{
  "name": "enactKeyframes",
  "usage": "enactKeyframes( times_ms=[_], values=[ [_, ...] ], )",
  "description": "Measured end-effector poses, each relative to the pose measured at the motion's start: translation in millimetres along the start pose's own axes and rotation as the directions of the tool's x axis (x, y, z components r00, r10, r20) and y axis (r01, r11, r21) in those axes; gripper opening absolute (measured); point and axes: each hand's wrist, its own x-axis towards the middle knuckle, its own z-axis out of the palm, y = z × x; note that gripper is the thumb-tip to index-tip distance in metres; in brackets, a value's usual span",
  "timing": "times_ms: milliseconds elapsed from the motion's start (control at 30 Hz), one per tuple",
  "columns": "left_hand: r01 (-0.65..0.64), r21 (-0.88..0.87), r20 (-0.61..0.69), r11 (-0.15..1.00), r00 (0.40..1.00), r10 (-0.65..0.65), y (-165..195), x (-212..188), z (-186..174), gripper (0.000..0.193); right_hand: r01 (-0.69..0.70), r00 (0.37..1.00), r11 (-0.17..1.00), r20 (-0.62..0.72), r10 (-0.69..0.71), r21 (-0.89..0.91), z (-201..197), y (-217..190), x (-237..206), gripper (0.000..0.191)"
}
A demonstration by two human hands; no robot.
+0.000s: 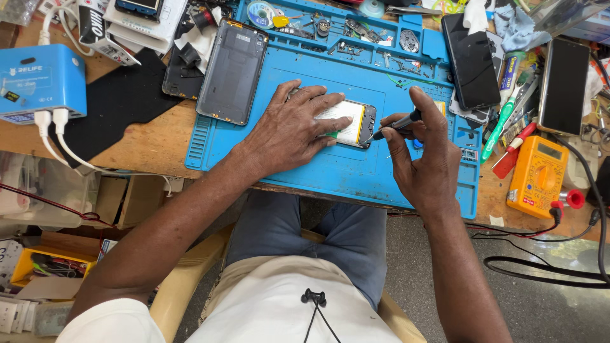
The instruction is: The person uses a plastic pry tool to separate the back cover of a smartphone, then uses a screwdriver to remove screws from the internal frame. They use tweezers to disconnect ribbon cables and remove a small component from the motherboard. The phone remains disassembled on the workbench.
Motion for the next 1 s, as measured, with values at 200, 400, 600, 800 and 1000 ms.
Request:
enactKeyframes(
  times_ms=[200, 400, 600, 800, 1000],
  values=[
    [-0.006, 0.009, -0.026, 1.000, 1.000, 0.006, -1, -4, -5, 0.040, 0.000, 1.000, 1.000, 0.005, 0.000, 0.019, 5, 0, 1, 0.062],
    [-0.002, 0.001, -0.036, 1.000, 0.999, 0.002, 0, -6, -9, 0.040, -0.002, 1.000, 1.000, 0.028, 0.002, 0.018, 7, 0, 3, 0.062],
    [-0.003, -0.010, -0.037, 1.000, 0.999, 0.002, -1, -5, -6, 0.041, 0.019, 1.000, 1.000, 0.008, -0.019, -0.024, 9, -2, 4, 0.063],
    [-0.011, -0.011, -0.039, 1.000, 0.999, 0.011, -3, -6, -5, 0.040, 0.024, 0.998, 0.996, -0.052, -0.029, -0.085, 11, -8, 6, 0.064],
    [-0.012, -0.009, -0.046, 1.000, 0.999, 0.012, -2, -5, -5, 0.041, 0.000, 0.997, 0.990, -0.076, -0.011, -0.139, 10, -17, 7, 0.063]
  ],
)
